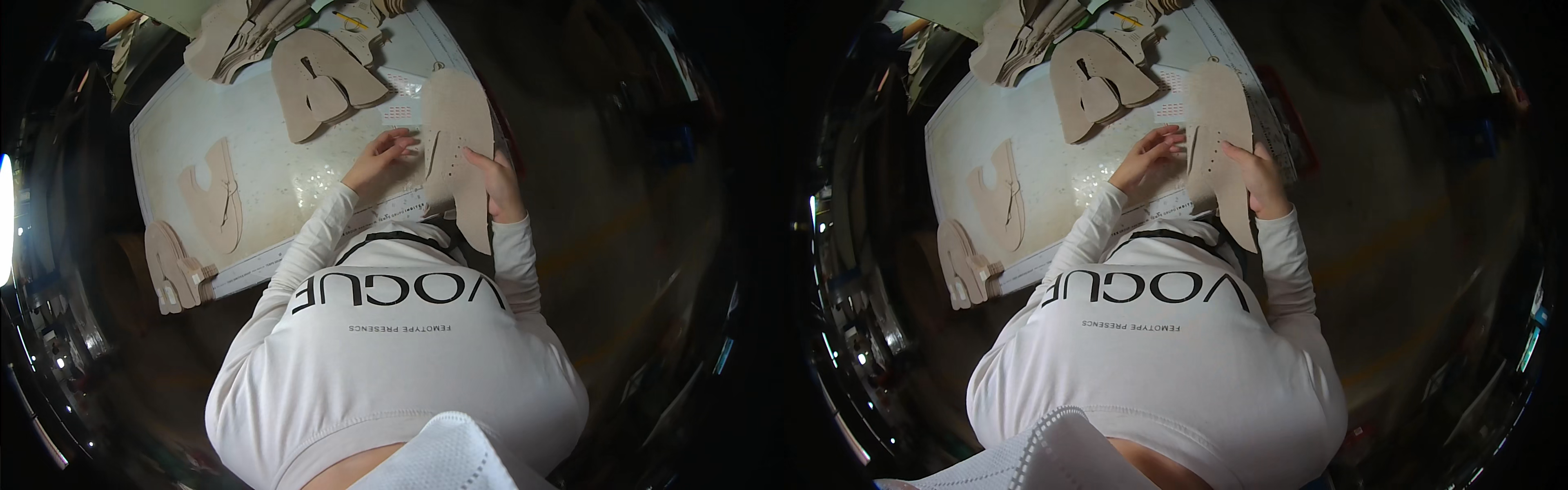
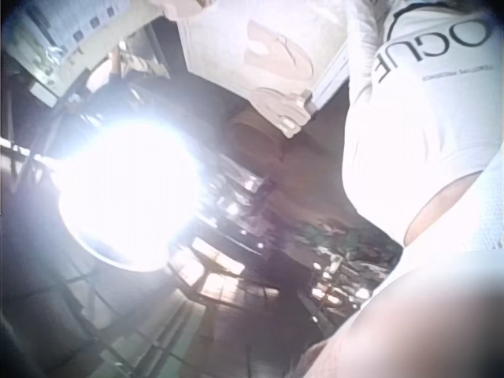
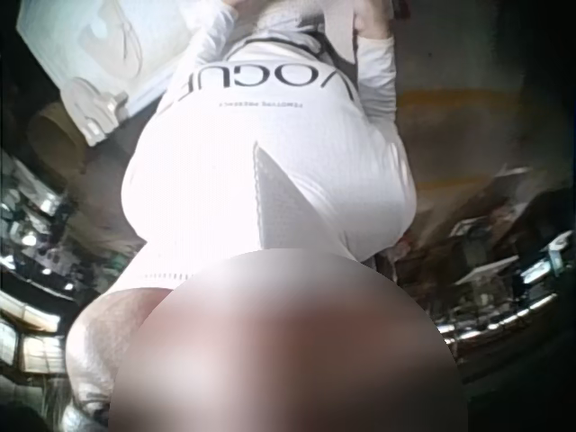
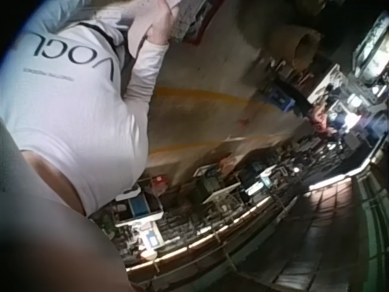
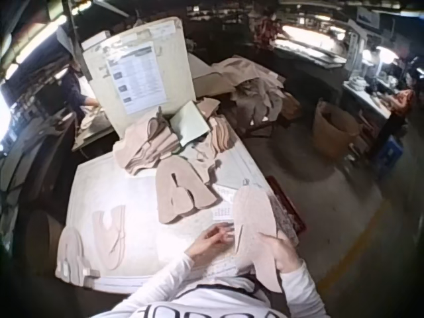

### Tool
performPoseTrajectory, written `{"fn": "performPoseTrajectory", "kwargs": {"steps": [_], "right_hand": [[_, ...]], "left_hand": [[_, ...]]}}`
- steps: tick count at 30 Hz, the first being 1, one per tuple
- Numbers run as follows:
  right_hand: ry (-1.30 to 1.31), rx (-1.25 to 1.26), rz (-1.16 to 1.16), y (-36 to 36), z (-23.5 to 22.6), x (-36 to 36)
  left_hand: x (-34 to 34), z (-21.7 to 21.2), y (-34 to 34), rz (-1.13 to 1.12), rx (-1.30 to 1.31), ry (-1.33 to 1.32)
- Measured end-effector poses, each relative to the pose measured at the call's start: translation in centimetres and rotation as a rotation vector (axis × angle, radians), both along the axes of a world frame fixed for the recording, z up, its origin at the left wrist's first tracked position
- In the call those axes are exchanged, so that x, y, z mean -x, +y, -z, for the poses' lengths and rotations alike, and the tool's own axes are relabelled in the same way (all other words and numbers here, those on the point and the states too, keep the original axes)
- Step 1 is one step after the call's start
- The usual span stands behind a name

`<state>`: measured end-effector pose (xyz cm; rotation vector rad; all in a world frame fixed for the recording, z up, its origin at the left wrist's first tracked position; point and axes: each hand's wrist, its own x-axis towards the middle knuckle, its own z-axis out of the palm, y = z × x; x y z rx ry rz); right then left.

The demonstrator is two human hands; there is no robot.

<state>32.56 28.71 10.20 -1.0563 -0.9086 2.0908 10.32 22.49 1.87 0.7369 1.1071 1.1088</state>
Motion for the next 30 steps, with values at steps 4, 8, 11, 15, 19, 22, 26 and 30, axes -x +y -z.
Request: {"fn": "performPoseTrajectory", "kwargs": {"steps": [4, 8, 11, 15, 19, 22, 26, 30], "right_hand": [[0.109, -0.047, -0.094, -1.4, -5.3, 1.7], [0.239, -0.103, -0.115, 0.3, -4.7, 2.0], [0.083, -0.101, -0.058, 2.8, 0.4, 1.7], [-0.348, -0.095, 0.155, 3.5, 8.9, 0.8], [-0.425, -0.295, 0.120, 2.7, 13.0, -0.6], [-0.653, -0.538, 0.009, 2.1, 13.1, -0.8], [-0.787, -0.774, -0.001, 1.8, 12.4, -0.2], [-0.611, -0.744, 0.007, 1.3, 12.8, 0.9]], "left_hand": [[1.3, -0.4, -1.3, -0.073, 0.042, 0.129], [4.8, -1.3, -3.2, -0.011, -0.094, 0.121], [6.4, -0.9, -4.1, -0.088, -0.025, 0.113], [5.7, 0.3, -4.7, -0.254, 0.052, 0.956], [2.5, 0.7, -3.4, -0.385, -0.141, 1.038], [-1.1, 0.6, -2.0, -0.376, -0.228, 1.174], [-2.0, 0.0, -1.3, -0.262, -0.245, 0.985], [-0.4, -0.6, -2.7, -0.263, -0.300, 0.943]]}}
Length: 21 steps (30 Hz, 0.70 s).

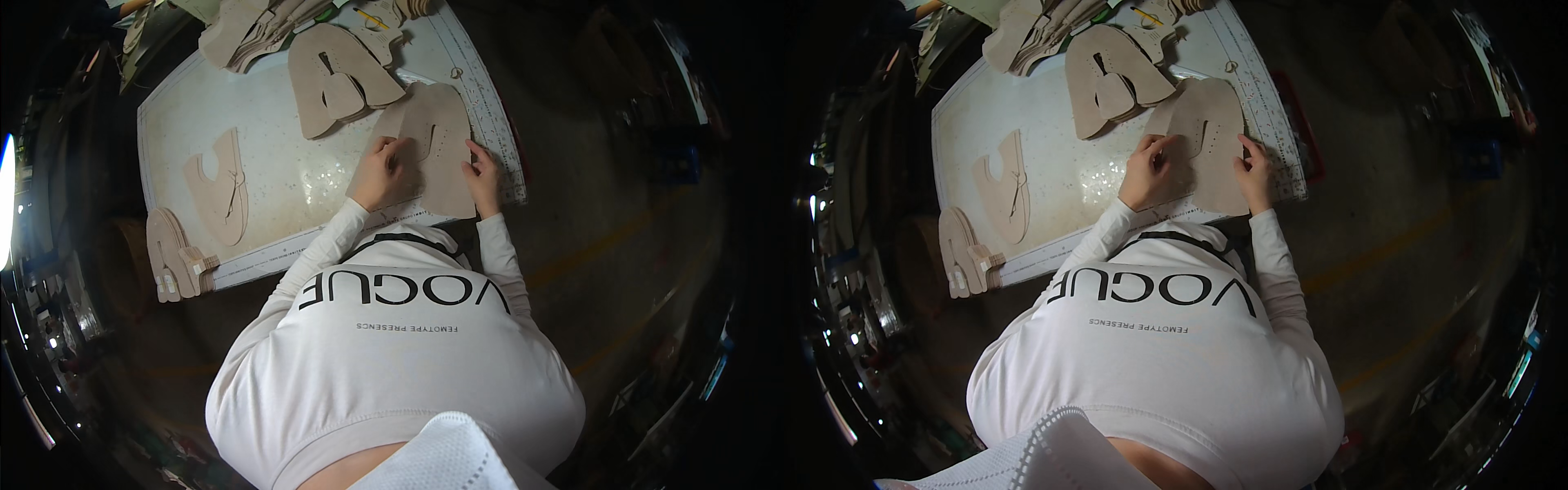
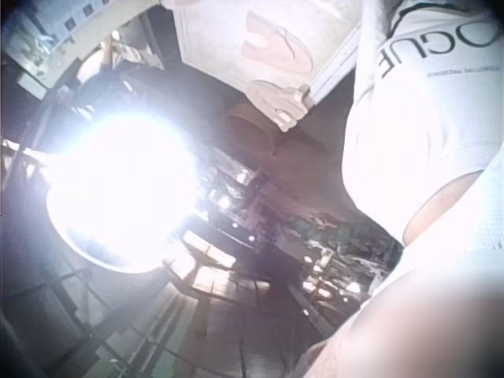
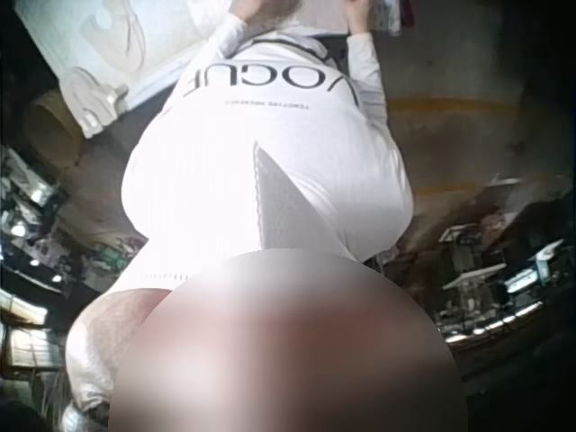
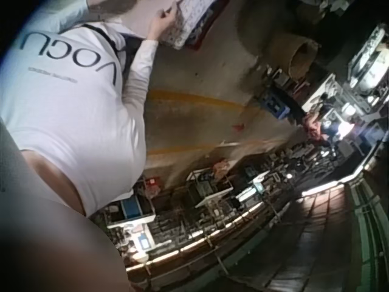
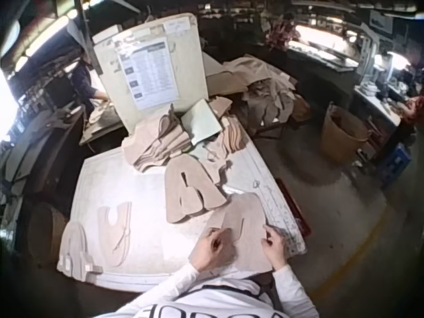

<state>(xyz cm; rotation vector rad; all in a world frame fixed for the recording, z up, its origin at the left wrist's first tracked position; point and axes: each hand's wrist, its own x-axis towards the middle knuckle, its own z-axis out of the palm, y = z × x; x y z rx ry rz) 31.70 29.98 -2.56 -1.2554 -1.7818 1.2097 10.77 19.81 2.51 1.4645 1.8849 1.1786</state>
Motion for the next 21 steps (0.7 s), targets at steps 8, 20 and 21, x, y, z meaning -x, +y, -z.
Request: {"fn": "performPoseTrajectory", "kwargs": {"steps": [8, 20, 21], "right_hand": [[-0.165, -0.144, -0.009, -1.8, 0.4, 3.5], [0.017, -0.304, 0.058, -2.3, 0.3, 4.1], [-0.004, -0.216, -0.016, -1.7, 0.4, 4.0]], "left_hand": [[4.3, 0.8, -2.1, -0.062, 0.135, -0.054], [3.1, 2.5, -2.3, -0.299, 0.240, 0.012], [2.9, 2.4, -2.1, -0.309, 0.259, -0.065]]}}
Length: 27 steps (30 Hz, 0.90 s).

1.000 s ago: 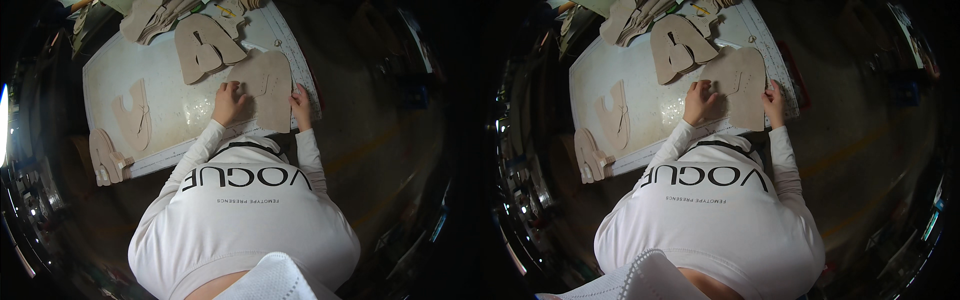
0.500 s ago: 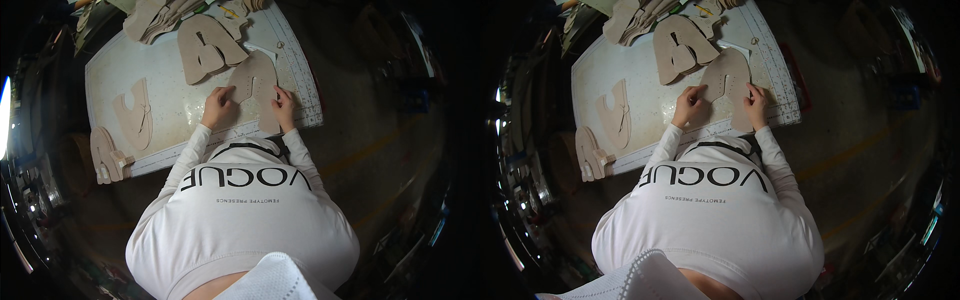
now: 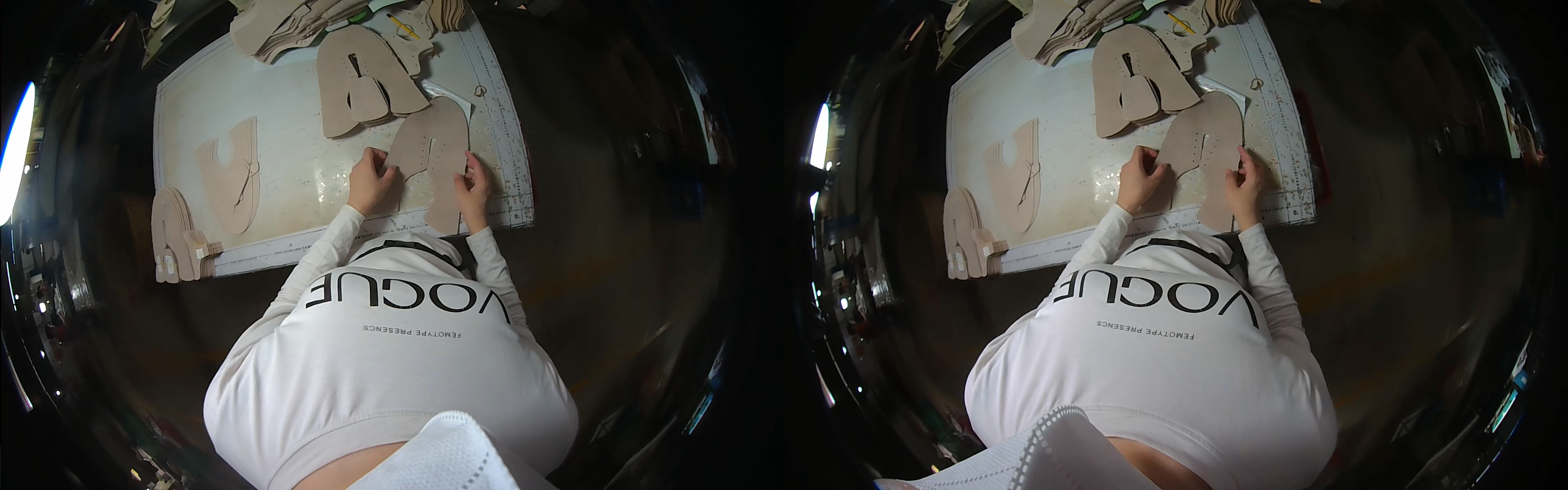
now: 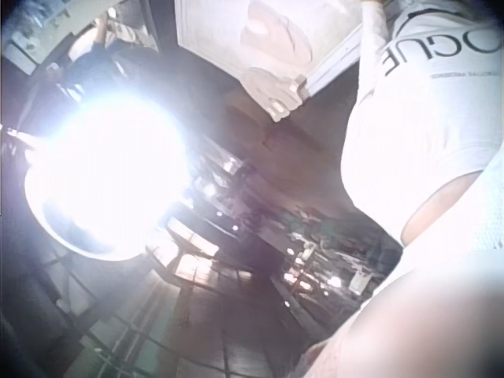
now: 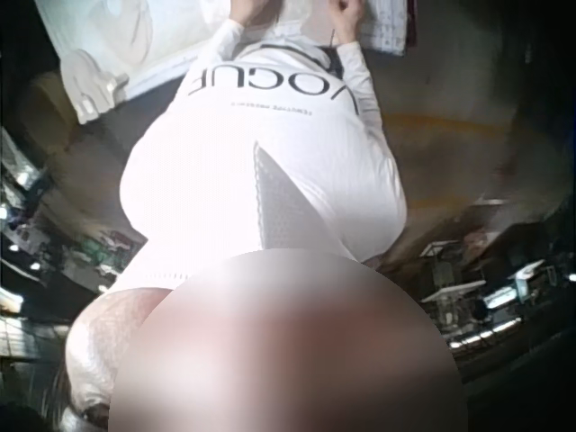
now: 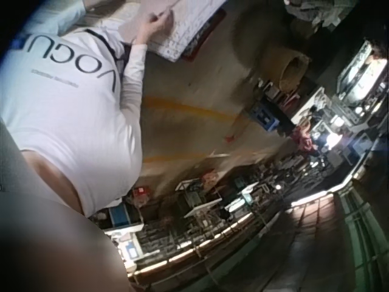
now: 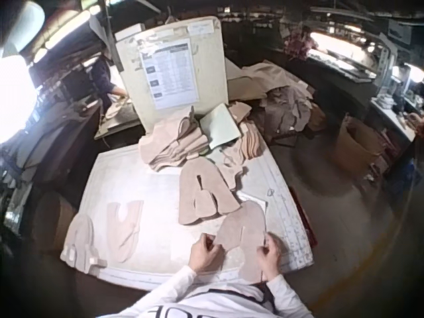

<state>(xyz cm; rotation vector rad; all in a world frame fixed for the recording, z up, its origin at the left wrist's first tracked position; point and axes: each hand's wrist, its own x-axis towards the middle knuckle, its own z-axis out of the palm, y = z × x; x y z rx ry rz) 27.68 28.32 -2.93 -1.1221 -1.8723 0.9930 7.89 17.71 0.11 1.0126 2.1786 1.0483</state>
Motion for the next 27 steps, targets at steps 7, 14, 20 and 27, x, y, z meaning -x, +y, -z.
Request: {"fn": "performPoseTrajectory", "kwargs": {"steps": [7, 14, 20, 27], "right_hand": [[-0.216, 0.108, -0.251, 1.3, -4.7, -1.3], [0.039, 0.111, -0.425, 5.3, -14.1, -0.7], [0.226, 0.271, -0.675, 10.6, -14.4, 6.9], [-0.003, 0.345, -0.620, 15.7, -8.3, 19.4]], "left_hand": [[-1.6, -4.2, 0.5, 0.350, -0.168, 0.000], [-0.2, -11.7, -0.4, 0.411, -0.256, -0.327], [5.6, -12.6, -0.1, 0.281, -0.320, -0.190], [13.5, -5.6, 4.6, 0.022, -0.221, 0.023]]}}
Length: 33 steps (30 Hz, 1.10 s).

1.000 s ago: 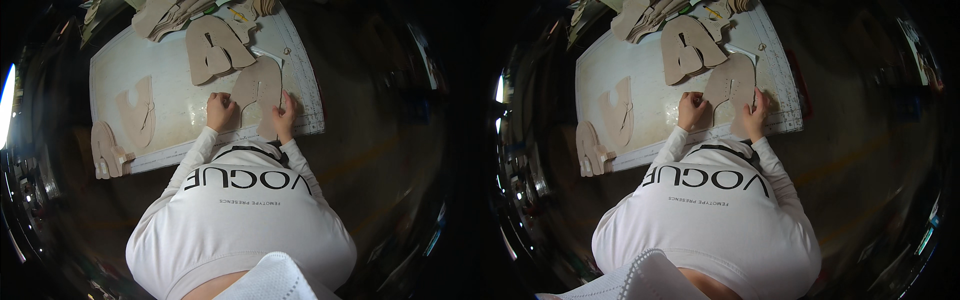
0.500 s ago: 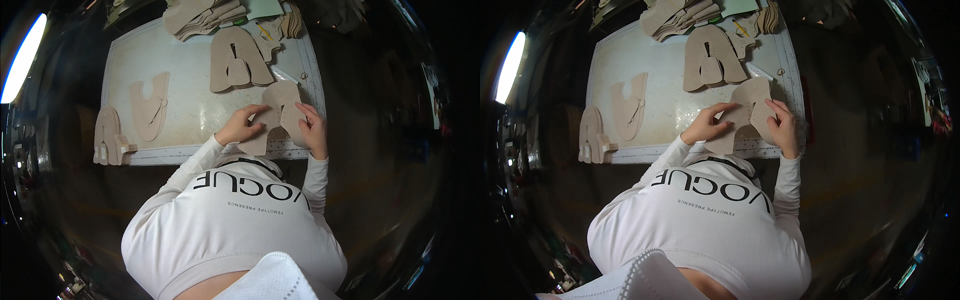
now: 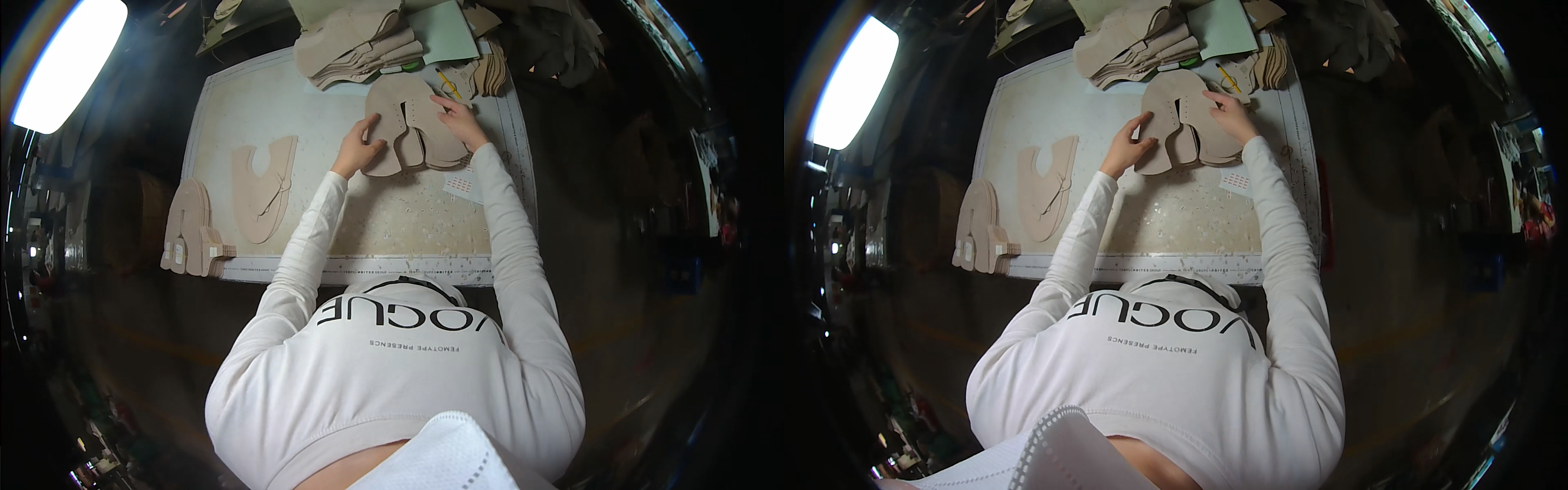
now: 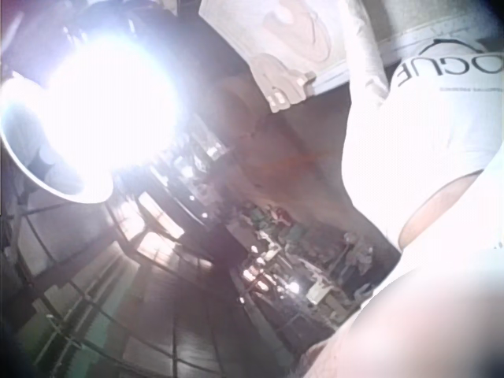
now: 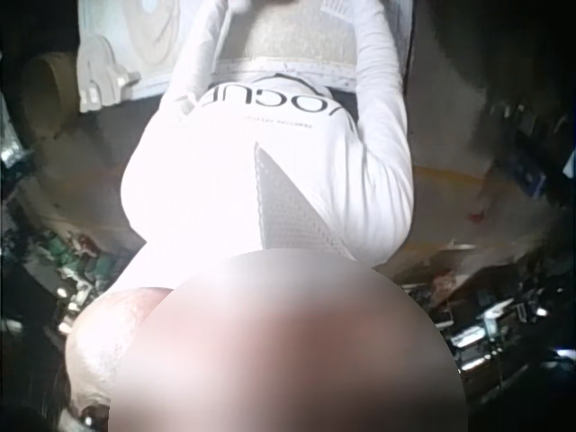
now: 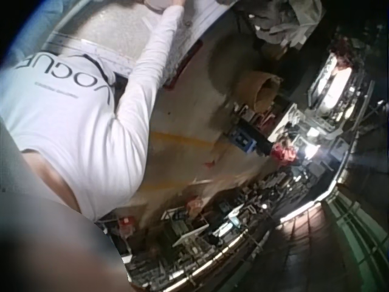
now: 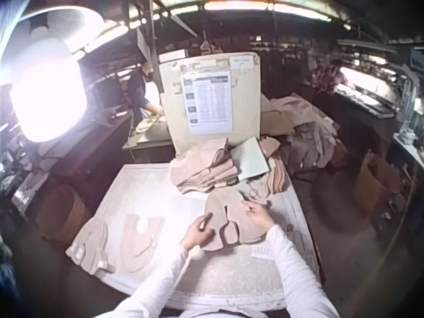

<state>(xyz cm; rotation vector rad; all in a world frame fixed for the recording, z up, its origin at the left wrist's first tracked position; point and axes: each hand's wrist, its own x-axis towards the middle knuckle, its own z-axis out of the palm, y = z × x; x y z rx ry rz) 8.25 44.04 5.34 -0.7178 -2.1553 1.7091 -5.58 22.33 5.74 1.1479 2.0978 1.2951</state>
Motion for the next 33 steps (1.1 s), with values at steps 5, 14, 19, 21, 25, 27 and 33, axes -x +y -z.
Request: {"fn": "performPoseTrajectory", "kwargs": {"steps": [5, 14, 19, 21, 25, 27, 33], "right_hand": [[-0.081, -0.369, 0.120, 0.5, 4.4, 1.6], [-0.018, -0.702, 0.345, -1.0, 3.1, 0.7], [-0.520, -0.850, 0.343, -4.3, 2.4, -4.7], [-0.548, -0.914, 0.252, -5.6, 2.8, -5.3], [-0.469, -0.933, 0.213, -6.6, 3.8, -5.7], [-0.362, -0.850, 0.283, -6.5, 4.1, -6.4], [-0.031, -0.758, 0.247, -7.8, 4.6, -9.9]], "left_hand": [[2.1, 4.6, 0.1, -0.040, -0.008, -0.037], [1.9, 2.8, -0.3, -0.287, -0.028, 0.211], [-0.2, 1.9, -3.1, -0.249, 0.473, 0.431], [-1.5, 2.1, -3.1, -0.217, 0.593, 0.440], [-2.9, 2.8, -3.8, -0.230, 0.428, 0.442], [-2.1, 3.0, -5.3, -0.243, 0.226, 0.202], [2.7, 2.6, -16.0, -0.446, 0.657, 0.613]]}}
